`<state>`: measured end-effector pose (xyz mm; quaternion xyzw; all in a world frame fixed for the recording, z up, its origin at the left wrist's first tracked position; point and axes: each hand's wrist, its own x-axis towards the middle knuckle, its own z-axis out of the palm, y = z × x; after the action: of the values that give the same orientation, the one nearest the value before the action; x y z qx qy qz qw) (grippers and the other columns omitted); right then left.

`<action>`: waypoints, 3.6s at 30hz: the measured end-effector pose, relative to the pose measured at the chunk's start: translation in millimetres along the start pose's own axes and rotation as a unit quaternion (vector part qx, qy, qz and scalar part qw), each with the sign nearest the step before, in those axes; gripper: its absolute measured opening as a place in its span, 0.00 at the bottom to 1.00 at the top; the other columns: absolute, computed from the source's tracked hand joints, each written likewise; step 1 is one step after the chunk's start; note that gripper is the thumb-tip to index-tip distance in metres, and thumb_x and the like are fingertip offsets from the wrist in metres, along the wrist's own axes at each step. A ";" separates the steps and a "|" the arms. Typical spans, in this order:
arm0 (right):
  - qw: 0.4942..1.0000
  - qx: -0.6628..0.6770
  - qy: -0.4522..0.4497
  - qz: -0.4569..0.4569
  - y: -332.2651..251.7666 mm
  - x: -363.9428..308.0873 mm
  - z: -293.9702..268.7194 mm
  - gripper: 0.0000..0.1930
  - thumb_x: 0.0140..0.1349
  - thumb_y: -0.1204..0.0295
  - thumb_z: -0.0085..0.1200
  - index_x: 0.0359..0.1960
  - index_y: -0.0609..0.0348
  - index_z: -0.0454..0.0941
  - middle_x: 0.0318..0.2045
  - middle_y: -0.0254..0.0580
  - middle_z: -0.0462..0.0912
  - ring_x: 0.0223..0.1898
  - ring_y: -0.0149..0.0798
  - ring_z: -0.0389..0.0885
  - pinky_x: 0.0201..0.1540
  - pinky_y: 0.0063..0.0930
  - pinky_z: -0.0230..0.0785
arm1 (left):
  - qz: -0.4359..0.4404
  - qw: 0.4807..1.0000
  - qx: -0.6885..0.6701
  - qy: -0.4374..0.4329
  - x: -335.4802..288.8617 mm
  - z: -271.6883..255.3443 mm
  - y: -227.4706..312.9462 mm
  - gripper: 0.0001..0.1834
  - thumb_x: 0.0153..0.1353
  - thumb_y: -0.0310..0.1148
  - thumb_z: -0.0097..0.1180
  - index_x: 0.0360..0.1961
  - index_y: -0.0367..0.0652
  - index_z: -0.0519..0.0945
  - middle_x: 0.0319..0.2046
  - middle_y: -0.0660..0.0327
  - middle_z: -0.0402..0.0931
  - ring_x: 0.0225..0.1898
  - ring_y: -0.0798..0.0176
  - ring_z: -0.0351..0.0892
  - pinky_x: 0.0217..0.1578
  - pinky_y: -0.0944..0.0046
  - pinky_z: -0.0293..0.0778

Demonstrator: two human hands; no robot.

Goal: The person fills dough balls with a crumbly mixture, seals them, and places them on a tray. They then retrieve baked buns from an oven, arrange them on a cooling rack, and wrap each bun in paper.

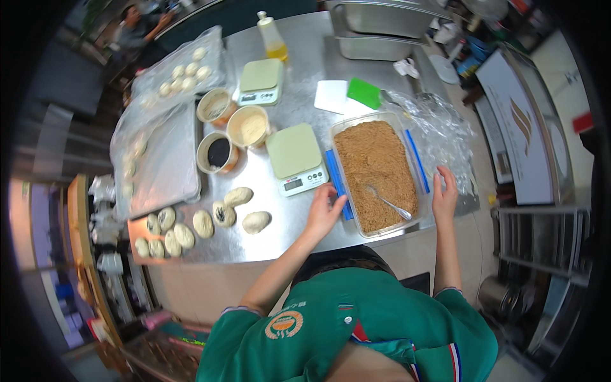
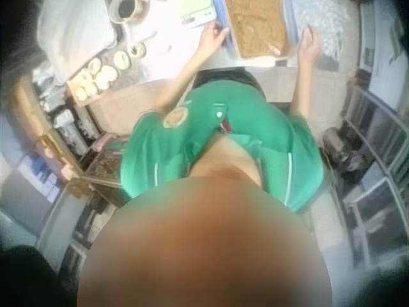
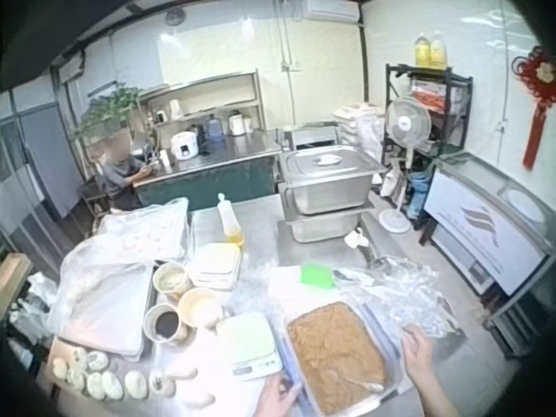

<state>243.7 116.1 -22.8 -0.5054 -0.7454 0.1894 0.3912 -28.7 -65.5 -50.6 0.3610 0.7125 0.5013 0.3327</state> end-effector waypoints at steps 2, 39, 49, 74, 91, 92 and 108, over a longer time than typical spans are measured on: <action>0.997 -0.037 -0.063 0.014 42.3 -11.8 9.4 0.10 0.65 0.72 0.51 0.42 0.65 0.80 0.43 0.49 0.81 0.45 0.47 0.80 0.49 0.34 0.70 | 0.001 0.999 0.019 0.049 3.4 26.7 -4.5 0.12 0.60 0.32 0.59 0.36 0.36 0.71 0.41 0.49 0.71 0.46 0.49 0.74 0.46 0.58 0.71; 0.592 -0.460 0.318 0.580 -54.3 -687.4 -287.4 0.24 0.53 0.67 0.63 0.54 0.53 0.74 0.55 0.49 0.73 0.56 0.55 0.71 0.57 0.45 0.67 | 0.137 0.988 0.072 -0.003 26.1 31.8 -50.5 0.20 0.65 0.37 0.55 0.31 0.25 0.73 0.27 0.47 0.74 0.27 0.56 0.66 0.32 0.54 0.70; 0.263 -0.361 0.360 0.819 -187.3 -990.7 -282.8 0.47 0.47 0.51 0.69 0.64 0.65 0.62 0.57 0.60 0.73 0.59 0.57 0.70 0.61 0.47 0.63 | 0.164 0.972 0.165 0.037 36.5 38.0 -62.0 0.29 0.68 0.45 0.48 0.30 0.18 0.73 0.27 0.37 0.77 0.27 0.47 0.71 0.34 0.48 0.73; 0.866 0.089 0.488 0.065 -132.4 -424.2 -392.1 0.35 0.57 0.82 0.53 0.68 0.65 0.56 0.40 0.40 0.79 0.34 0.30 0.76 0.32 0.23 0.71 | 0.247 0.905 0.206 0.277 -42.2 52.8 -7.1 0.25 0.65 0.44 0.53 0.54 0.33 0.71 0.55 0.40 0.68 0.59 0.43 0.66 0.60 0.49 0.61; 0.904 0.259 0.011 0.341 -49.4 -157.6 -6.0 0.23 0.66 0.73 0.55 0.59 0.61 0.63 0.24 0.30 0.74 0.22 0.21 0.66 0.25 0.17 0.59 | 0.018 0.997 0.024 0.072 -12.9 20.9 27.5 0.48 0.49 0.35 0.68 0.67 0.31 0.56 0.53 0.44 0.65 0.55 0.48 0.66 0.56 0.51 0.65; 0.920 0.200 -0.003 0.337 -42.8 -162.2 -11.6 0.17 0.67 0.72 0.54 0.55 0.61 0.67 0.29 0.32 0.74 0.26 0.22 0.67 0.29 0.16 0.62 | 0.059 0.990 0.081 0.098 -11.4 19.4 17.9 0.48 0.49 0.36 0.68 0.67 0.30 0.56 0.54 0.43 0.64 0.56 0.47 0.64 0.57 0.51 0.64; 0.955 0.092 -0.170 0.227 -7.8 -25.3 24.2 0.27 0.62 0.62 0.60 0.58 0.68 0.71 0.51 0.47 0.78 0.44 0.35 0.80 0.47 0.26 0.70 | -0.104 0.968 -0.202 0.105 -3.7 36.8 8.2 0.40 0.55 0.33 0.66 0.66 0.33 0.60 0.58 0.45 0.63 0.58 0.50 0.65 0.57 0.54 0.65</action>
<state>224.9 92.7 -42.5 -0.5836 -0.6459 0.4239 0.2501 5.5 -49.2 -52.5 0.1561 0.6606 0.6328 0.3725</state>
